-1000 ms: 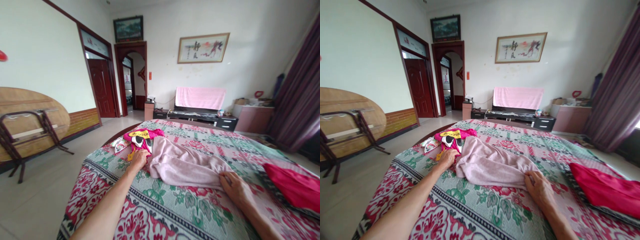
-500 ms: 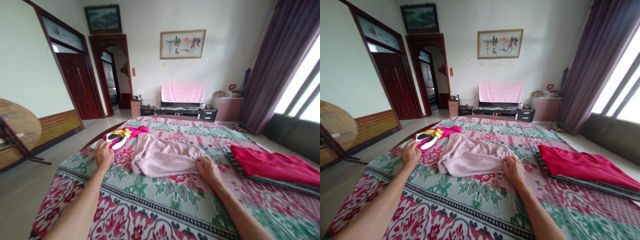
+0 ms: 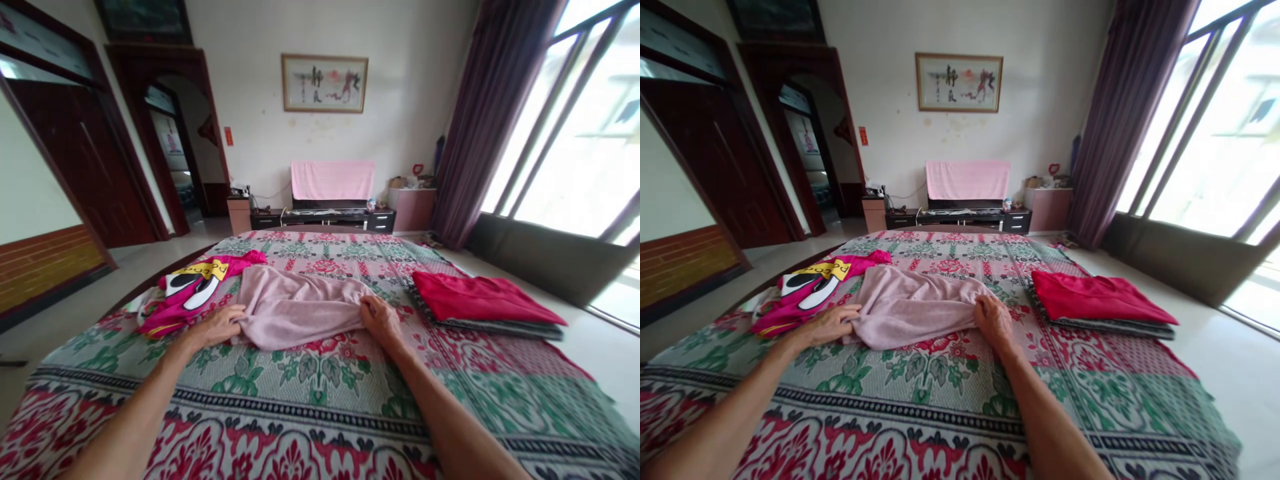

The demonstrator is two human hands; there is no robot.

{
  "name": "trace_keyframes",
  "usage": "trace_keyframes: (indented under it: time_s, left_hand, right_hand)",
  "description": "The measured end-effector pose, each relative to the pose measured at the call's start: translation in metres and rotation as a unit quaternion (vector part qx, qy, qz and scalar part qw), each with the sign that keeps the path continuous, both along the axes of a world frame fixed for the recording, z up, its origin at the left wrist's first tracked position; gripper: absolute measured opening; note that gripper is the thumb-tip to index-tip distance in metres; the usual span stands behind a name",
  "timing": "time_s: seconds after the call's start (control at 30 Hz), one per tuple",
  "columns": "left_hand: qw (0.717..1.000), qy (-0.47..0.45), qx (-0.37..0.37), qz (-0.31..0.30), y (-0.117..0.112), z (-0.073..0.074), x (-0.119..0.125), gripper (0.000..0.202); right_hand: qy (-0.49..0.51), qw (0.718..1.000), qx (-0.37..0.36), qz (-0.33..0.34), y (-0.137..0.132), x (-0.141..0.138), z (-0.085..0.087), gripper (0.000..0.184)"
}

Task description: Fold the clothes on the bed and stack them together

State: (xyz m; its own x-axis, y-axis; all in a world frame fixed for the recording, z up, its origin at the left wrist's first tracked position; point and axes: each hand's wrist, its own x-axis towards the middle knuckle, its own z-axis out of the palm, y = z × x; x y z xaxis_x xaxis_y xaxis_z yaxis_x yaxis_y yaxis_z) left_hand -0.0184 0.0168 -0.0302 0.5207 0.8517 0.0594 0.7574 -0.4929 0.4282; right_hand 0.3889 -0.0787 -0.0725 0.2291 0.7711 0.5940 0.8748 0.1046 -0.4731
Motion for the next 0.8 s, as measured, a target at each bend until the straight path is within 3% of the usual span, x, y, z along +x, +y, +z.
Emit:
trace_keyframes:
  time_s: [0.1, 0.17, 0.23, 0.33, 0.43, 0.5, 0.57, 0.67, 0.8]
  left_hand:
    - [0.984, -0.117, -0.135, -0.003, -0.007, 0.01, 0.0, 0.04]
    - [0.947, -0.219, -0.236, 0.009, -0.011, 0.013, -0.003, 0.044]
    - [0.903, -0.326, -0.275, 0.056, -0.009, 0.011, -0.005, 0.045]
    - [0.87, -0.413, -0.203, 0.177, 0.003, -0.003, -0.005, 0.041]
    - [0.882, -0.359, -0.075, 0.297, 0.019, -0.019, -0.008, 0.04]
    - [0.895, -0.302, -0.016, 0.327, 0.027, -0.025, -0.014, 0.044]
    - [0.909, -0.275, -0.002, 0.313, 0.031, -0.027, -0.02, 0.051]
    - [0.934, -0.271, -0.037, 0.229, 0.028, -0.022, -0.027, 0.062]
    - [0.969, -0.193, -0.099, 0.119, 0.016, -0.008, -0.029, 0.069]
  right_hand:
    - [0.093, 0.995, -0.034, 0.018, -0.002, 0.011, 0.006, 0.026]
    - [0.181, 0.978, -0.071, 0.072, -0.004, 0.019, 0.011, 0.025]
    - [0.303, 0.943, -0.082, 0.114, -0.004, 0.025, 0.017, 0.029]
    - [0.492, 0.864, -0.006, 0.104, -0.002, 0.03, 0.021, 0.038]
    - [0.558, 0.822, 0.089, 0.073, 0.002, 0.033, 0.018, 0.04]
    - [0.544, 0.83, 0.117, 0.047, 0.004, 0.036, 0.013, 0.04]
    - [0.507, 0.854, 0.114, 0.019, 0.003, 0.039, 0.008, 0.042]
    - [0.41, 0.908, 0.08, -0.005, 0.0, 0.042, 0.005, 0.042]
    - [0.169, 0.981, 0.093, -0.026, -0.005, 0.035, 0.01, 0.029]
